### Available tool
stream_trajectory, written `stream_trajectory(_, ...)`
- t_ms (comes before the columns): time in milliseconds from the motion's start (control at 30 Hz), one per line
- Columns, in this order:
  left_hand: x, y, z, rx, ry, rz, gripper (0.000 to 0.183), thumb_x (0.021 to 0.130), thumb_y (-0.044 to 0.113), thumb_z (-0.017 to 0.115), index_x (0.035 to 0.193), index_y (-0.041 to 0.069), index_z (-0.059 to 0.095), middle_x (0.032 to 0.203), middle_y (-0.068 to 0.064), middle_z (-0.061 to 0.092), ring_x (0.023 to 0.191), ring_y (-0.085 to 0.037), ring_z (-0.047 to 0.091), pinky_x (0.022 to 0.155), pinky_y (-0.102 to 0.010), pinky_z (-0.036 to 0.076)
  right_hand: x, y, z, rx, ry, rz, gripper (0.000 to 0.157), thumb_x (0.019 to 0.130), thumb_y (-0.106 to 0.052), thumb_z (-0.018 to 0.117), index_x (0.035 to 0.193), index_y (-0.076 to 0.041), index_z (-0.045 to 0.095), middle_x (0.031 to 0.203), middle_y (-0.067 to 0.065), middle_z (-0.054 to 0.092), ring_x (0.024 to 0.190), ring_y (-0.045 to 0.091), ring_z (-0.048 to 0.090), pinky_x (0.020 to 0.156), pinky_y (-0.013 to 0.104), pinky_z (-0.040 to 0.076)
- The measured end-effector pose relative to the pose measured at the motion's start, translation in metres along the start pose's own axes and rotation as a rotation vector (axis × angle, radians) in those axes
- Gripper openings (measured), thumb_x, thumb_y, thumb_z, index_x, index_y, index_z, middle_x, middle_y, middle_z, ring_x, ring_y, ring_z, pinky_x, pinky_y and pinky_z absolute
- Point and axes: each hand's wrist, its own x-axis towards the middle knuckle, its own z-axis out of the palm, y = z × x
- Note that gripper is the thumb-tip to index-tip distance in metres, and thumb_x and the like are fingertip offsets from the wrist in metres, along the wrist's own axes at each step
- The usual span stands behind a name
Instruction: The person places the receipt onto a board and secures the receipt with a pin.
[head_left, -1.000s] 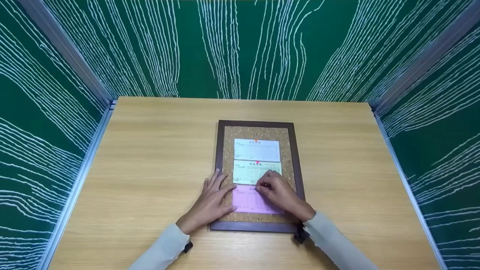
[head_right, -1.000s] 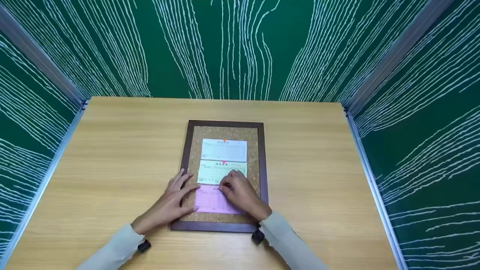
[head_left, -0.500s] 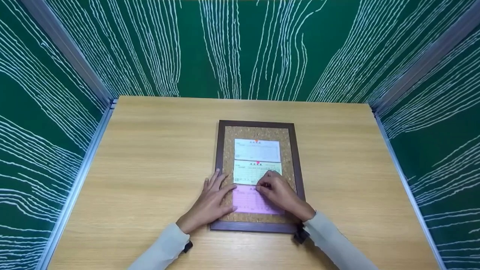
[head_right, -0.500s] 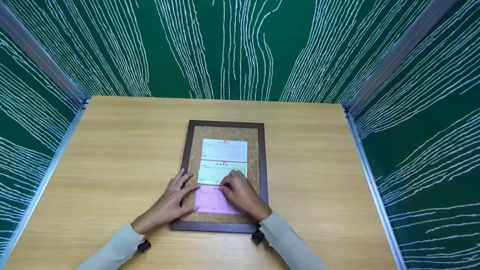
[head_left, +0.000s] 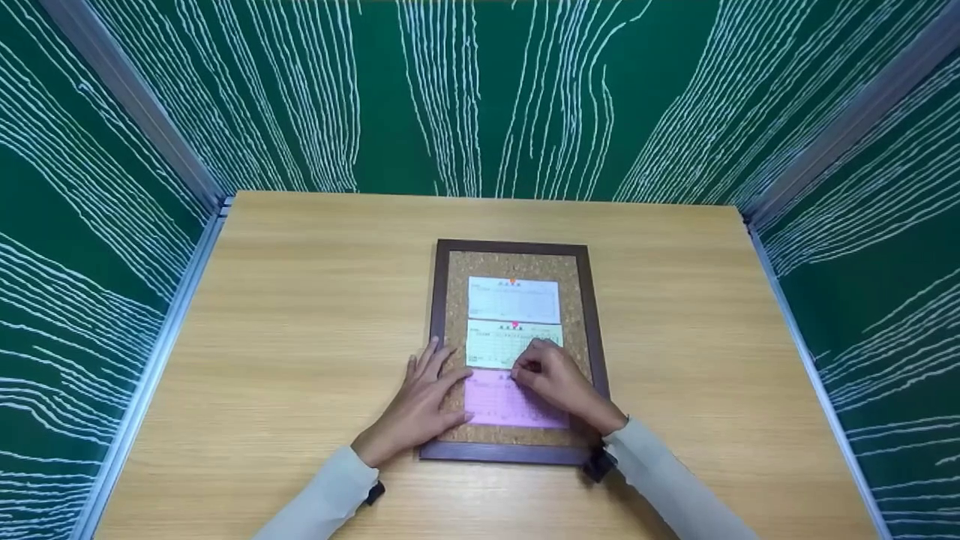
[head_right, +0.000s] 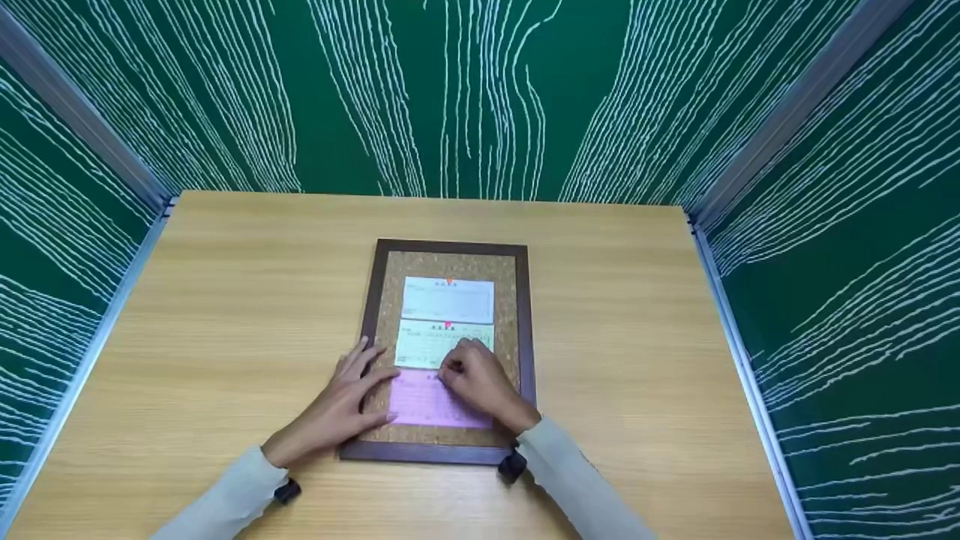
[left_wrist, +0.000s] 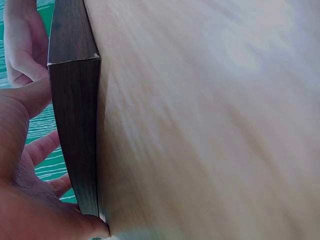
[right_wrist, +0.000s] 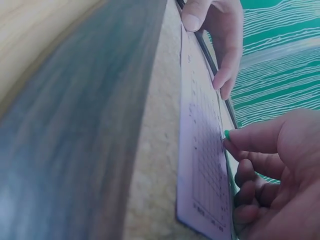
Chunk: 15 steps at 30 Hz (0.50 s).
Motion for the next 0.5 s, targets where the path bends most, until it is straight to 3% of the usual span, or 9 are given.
stream_trajectory(300,-0.0013,0.0007,-0.0006,-0.007,-0.004,-0.012,0.064,0.094,0.035,0.087,0.152,0.016,0.066,0.177,-0.018,0.032,0.169,-0.044,0.004,0.131,-0.074,0.004,0.0024,0.0023,-0.0014,0.077,-0.036,-0.004,0.017,0.093,-0.001,0.081,0.079,-0.01,0.079,0.08,-0.005,0.061,0.082,0.014,0.052,0.08,0.032,0.042)
stream_trajectory(500,-0.0008,0.0004,-0.0007,-0.006,0.0,-0.01,0.064,0.094,0.035,0.087,0.151,0.015,0.066,0.177,-0.018,0.033,0.169,-0.044,0.005,0.131,-0.074,0.005,0.0033,0.0017,-0.002,0.07,-0.034,-0.006,0.016,0.093,0.0,0.081,0.079,-0.009,0.079,0.08,-0.006,0.062,0.082,0.013,0.053,0.08,0.032,0.042)
